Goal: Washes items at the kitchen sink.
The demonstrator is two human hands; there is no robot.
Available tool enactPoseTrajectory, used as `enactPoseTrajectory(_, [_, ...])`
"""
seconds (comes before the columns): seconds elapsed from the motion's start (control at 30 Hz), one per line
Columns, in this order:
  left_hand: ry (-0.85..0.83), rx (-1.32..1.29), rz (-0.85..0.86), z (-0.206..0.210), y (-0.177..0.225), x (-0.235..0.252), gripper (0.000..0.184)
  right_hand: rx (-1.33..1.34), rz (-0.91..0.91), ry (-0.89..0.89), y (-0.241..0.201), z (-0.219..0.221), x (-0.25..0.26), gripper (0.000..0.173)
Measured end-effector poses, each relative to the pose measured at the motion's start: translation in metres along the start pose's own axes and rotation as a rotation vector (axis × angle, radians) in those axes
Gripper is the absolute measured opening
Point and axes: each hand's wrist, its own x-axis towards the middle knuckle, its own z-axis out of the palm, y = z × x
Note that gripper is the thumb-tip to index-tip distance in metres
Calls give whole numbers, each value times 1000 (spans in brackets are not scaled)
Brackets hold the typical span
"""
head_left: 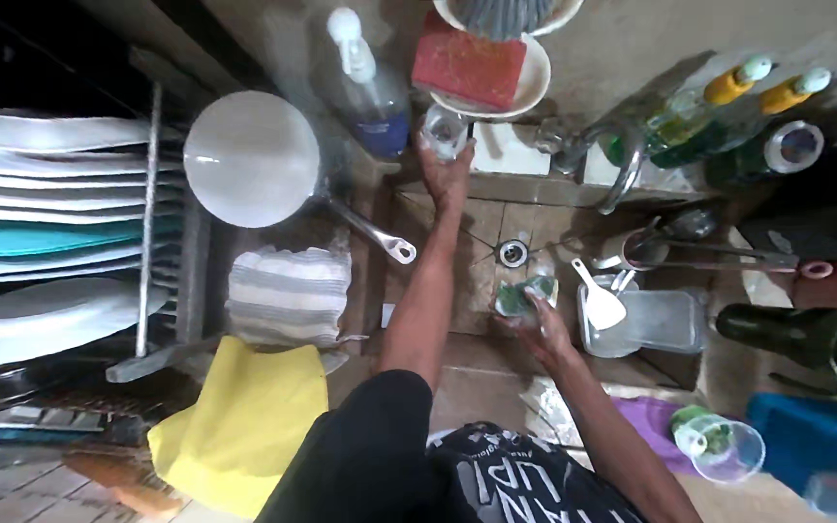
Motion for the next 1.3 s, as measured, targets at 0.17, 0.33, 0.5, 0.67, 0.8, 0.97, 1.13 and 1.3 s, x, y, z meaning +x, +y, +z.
enactPoseTrajectory(0.17, [-138, 220, -48, -7, 11, 11, 102, -282, -33, 24, 4, -10, -8, 48])
enactPoseTrajectory(0.33, [-252, 470, -157, -31, 21, -20, 76, -601, -45, 217, 14, -13, 4, 50])
enactPoseTrajectory(0.5, [-569, 637, -157, -129, -22, -134, 56, -745, -169, 129, 18, -20, 0, 61])
enactPoseTrajectory(0.67, [-988, 1298, -195, -193, -105, -150, 33, -803, 45, 49, 15, -36, -13, 43])
enactPoseTrajectory(0.8, [-1024, 1407, -264, -197, -112, -149, 32, -731, -31, 8, 18, -42, -14, 49])
enactPoseTrajectory(0.97, [-1105, 1505, -247, -192, -111, -140, 35, -641, -59, 1, 26, -55, -3, 66])
enactPoseTrajectory(1.13, [-1273, 1511, -327, -195, -115, -133, 42, -583, -50, -24, 32, -59, 0, 58])
enactPoseTrajectory(1.3, [-1358, 1283, -556, -194, -117, -131, 47, -571, 8, 0, 25, -53, -10, 55])
